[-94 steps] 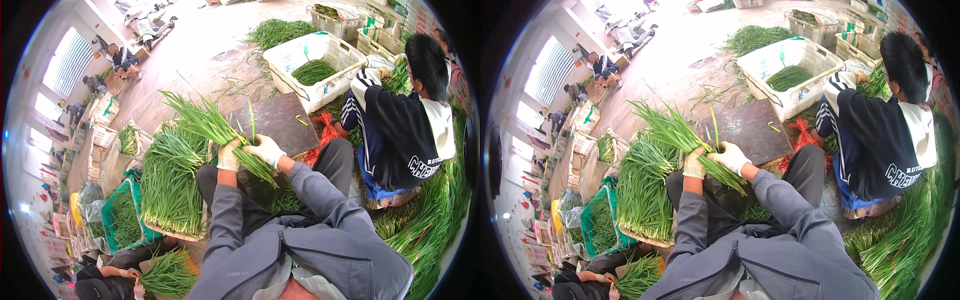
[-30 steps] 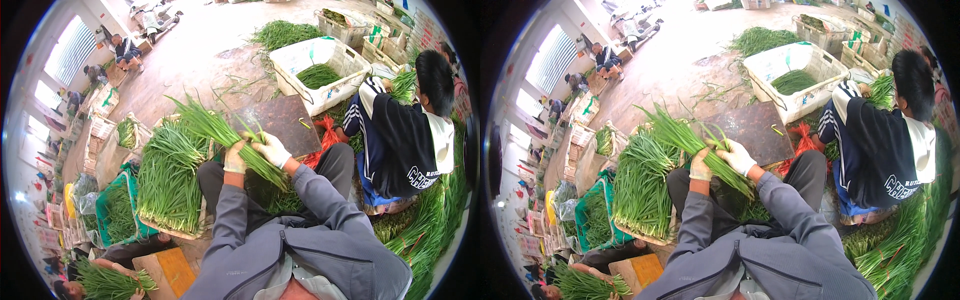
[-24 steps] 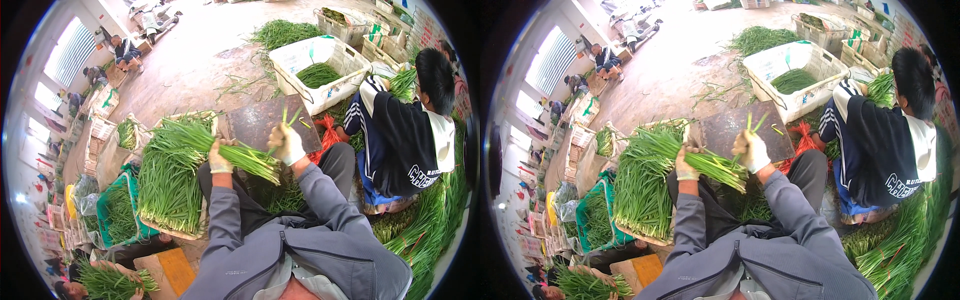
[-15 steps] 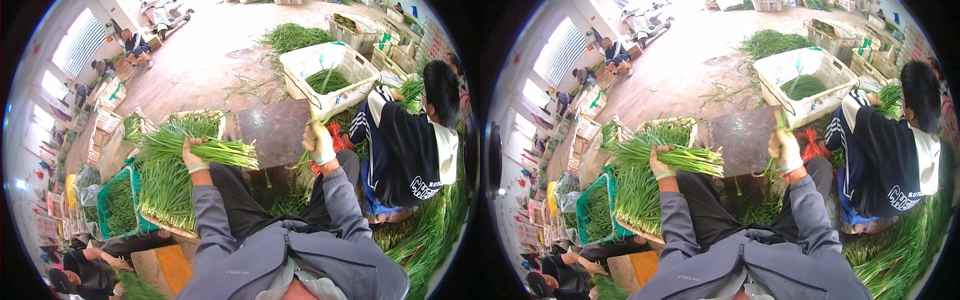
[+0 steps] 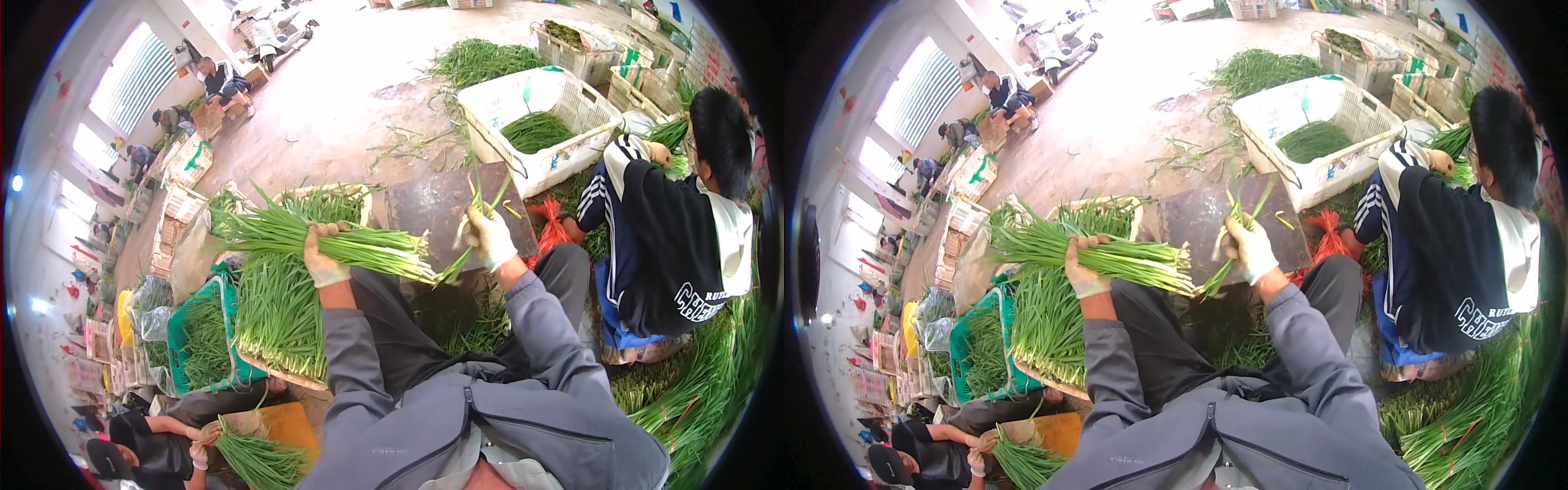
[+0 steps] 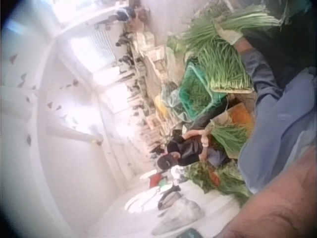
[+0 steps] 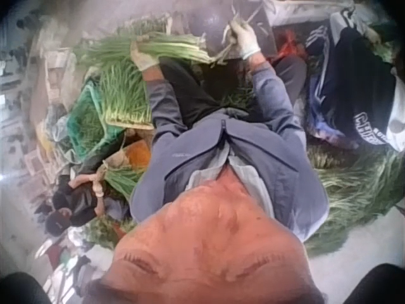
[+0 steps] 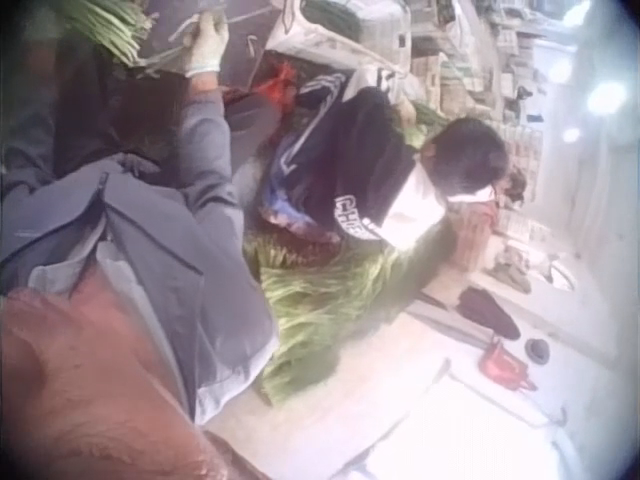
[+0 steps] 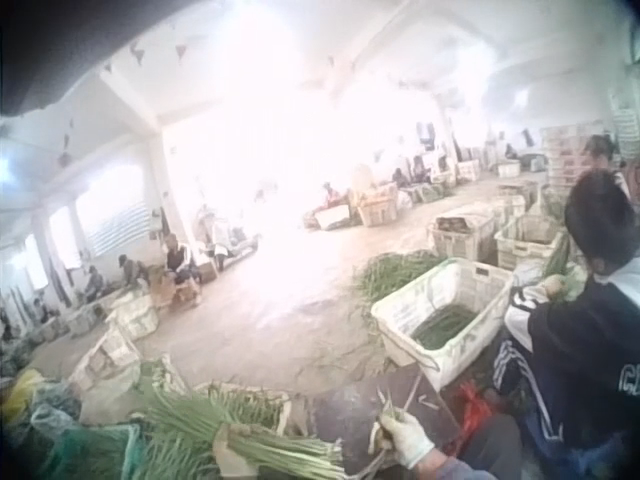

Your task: The person bundles a pile of green plants using red ties and moves them into a crate.

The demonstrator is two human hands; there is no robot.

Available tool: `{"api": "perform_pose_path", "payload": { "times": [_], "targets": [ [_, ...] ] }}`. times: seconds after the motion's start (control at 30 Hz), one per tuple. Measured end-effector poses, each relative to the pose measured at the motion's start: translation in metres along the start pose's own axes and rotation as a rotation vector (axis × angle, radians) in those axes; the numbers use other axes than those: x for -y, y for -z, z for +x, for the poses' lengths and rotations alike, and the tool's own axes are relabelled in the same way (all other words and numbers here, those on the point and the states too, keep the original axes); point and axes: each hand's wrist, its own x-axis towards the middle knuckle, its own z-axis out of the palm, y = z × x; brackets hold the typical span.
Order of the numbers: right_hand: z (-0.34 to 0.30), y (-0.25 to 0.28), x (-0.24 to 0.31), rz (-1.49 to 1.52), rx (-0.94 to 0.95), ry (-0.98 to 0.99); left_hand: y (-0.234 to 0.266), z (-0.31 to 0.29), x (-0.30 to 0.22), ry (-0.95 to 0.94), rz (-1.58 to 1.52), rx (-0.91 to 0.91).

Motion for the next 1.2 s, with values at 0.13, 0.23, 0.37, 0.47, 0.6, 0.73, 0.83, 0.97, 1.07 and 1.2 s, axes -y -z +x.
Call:
{"api": "perform_pose_path", "payload": {
  "times": [0.13,0.23,0.37,0.47,0.6,0.73,0.83,0.97,1.07,1.2],
  "targets": [
    [-0.002,-0.016,0.004,-0.203,0.180,-0.029,-0.008,-0.009,0.005,0.104,-0.001,-0.004],
    [0.001,-0.057,-0.003,-0.608,0.324,0.067,-0.019,-0.014,0.022,0.201,0.112,0.123],
    [0.012,-0.072,-0.008,-0.698,0.393,0.223,-0.021,-0.015,0.030,0.280,0.191,0.257],
    [0.007,-0.046,0.010,-0.419,0.161,0.066,-0.024,-0.020,0.007,0.194,0.130,0.100],
    [0.009,0.012,0.027,0.116,-0.051,0.154,-0.003,-0.013,-0.025,-0.036,0.012,-0.016],
    [-0.003,0.021,0.020,-0.168,0.067,0.121,0.006,-0.008,-0.032,-0.081,-0.044,0.048],
    [-0.019,-0.023,0.016,-0.407,0.230,-0.043,0.000,-0.010,-0.024,-0.078,-0.082,0.053],
    [-0.023,-0.063,0.003,-1.172,0.502,0.604,-0.022,-0.011,-0.001,-0.002,0.036,0.058],
    [-0.018,-0.072,-0.012,-1.493,0.614,0.461,-0.023,-0.007,-0.005,0.072,0.105,-0.008],
    [-0.019,-0.043,-0.028,-1.603,0.651,0.406,-0.026,-0.002,-0.027,0.099,0.071,-0.046]
  ]
}}
